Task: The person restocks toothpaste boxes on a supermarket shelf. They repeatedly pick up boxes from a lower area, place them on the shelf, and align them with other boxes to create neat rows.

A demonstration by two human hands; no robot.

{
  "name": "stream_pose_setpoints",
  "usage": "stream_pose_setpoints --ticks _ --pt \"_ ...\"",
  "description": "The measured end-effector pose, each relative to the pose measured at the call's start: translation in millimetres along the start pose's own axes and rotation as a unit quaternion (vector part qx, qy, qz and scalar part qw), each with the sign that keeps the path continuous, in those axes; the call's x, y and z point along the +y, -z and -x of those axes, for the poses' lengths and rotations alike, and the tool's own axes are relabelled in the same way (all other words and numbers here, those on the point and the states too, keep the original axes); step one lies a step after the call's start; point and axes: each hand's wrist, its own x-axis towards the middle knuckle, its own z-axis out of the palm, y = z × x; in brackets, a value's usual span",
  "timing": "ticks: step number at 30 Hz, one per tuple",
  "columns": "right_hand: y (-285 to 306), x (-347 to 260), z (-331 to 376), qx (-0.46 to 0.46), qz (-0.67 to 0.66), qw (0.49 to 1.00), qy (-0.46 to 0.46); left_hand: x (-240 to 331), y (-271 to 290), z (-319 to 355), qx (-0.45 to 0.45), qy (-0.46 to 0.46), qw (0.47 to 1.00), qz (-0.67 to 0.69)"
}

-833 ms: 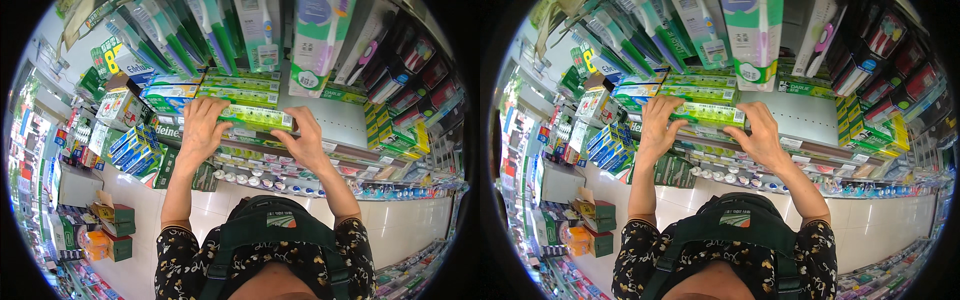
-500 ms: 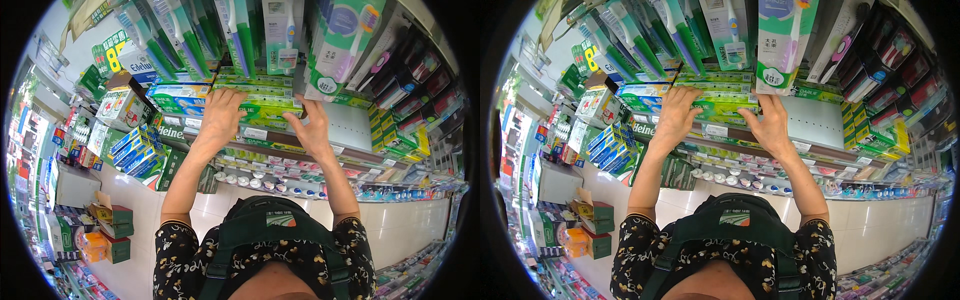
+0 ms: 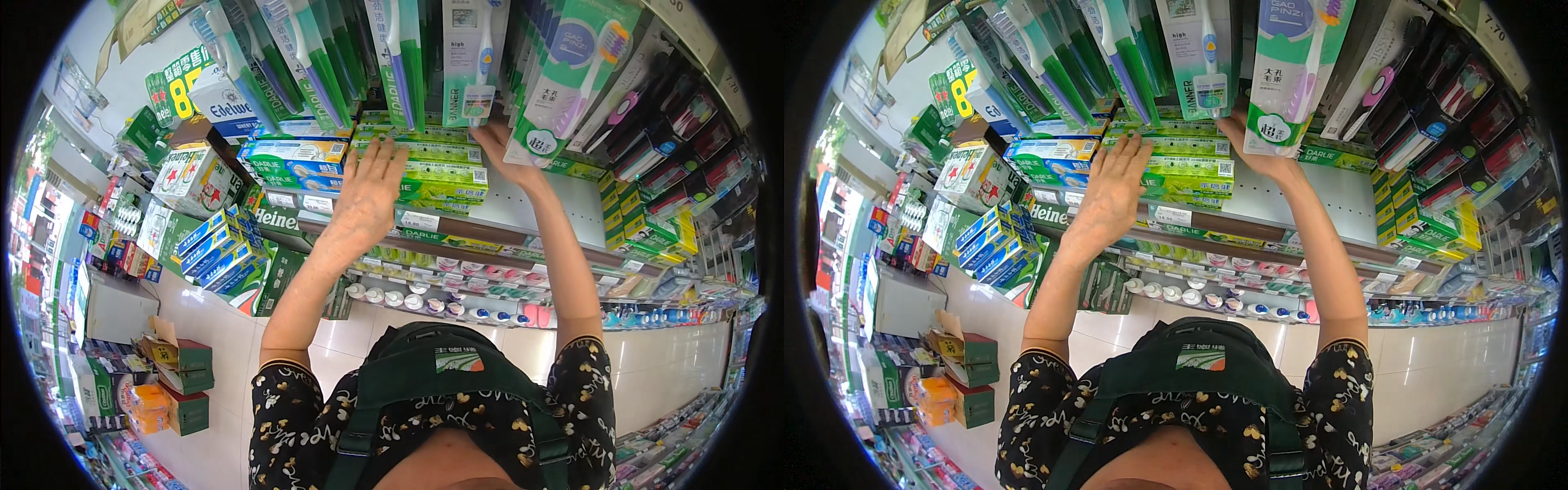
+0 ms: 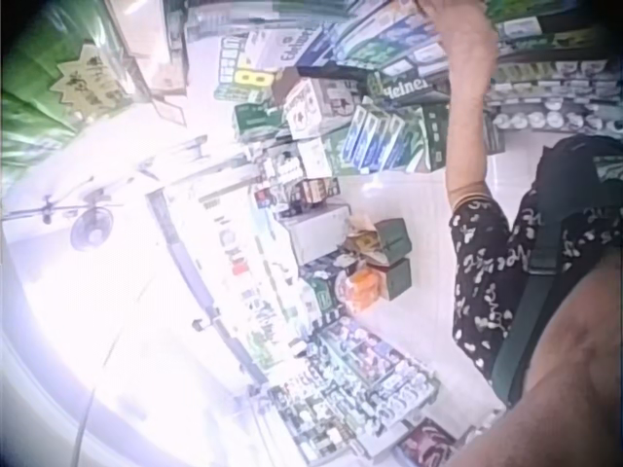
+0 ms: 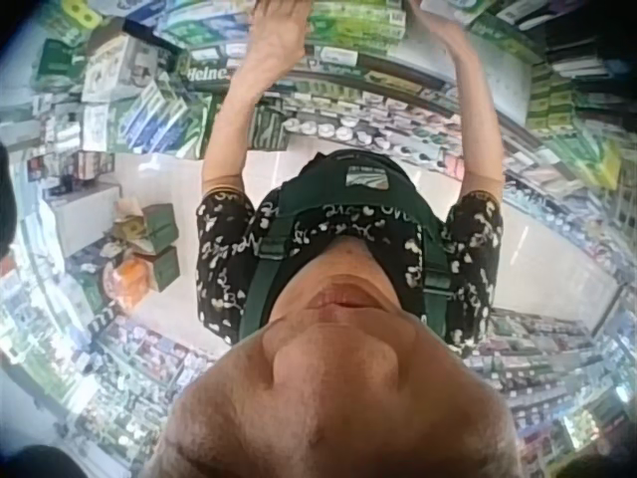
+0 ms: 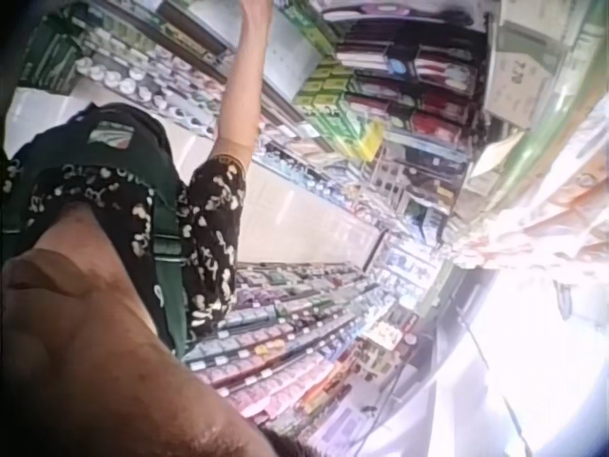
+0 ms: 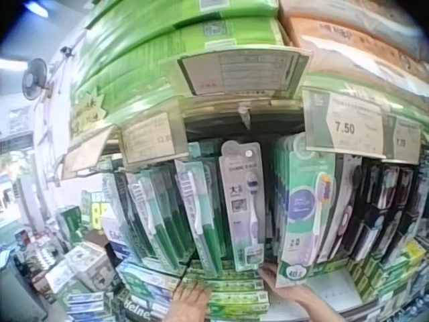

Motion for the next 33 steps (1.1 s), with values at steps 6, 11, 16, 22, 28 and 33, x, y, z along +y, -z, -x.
stream_pose_setpoints --ticks 6,11,16,22,28,33 --pt "-15 -28 -47 -0.048 0.084 0.994 0.052 17 -14 -6 0.058 -0.017 0.998 -0.012" --pt "-36 -8 -41 0.006 -0.047 0.998 0.031 21 -22 -9 0.086 -0.022 0.996 0.004" --pt "-18 -7 -34 0.004 0.077 0.997 0.013 22 -24 -16 0.100 -0.051 0.993 0.019" --pt "-21 1 -57 -0.086 -0.057 0.992 0.069 6 -26 -23 0.092 -0.039 0.995 0.024" --pt "-25 31 -45 -0.097 -0.832 0.533 -0.122 -6 -21 -25 0.055 -0.021 0.998 0.020" --pt "-30 -11 32 0.147 -0.204 0.968 0.001 -19 -12 -24 0.060 -0.022 0.998 -0.008"
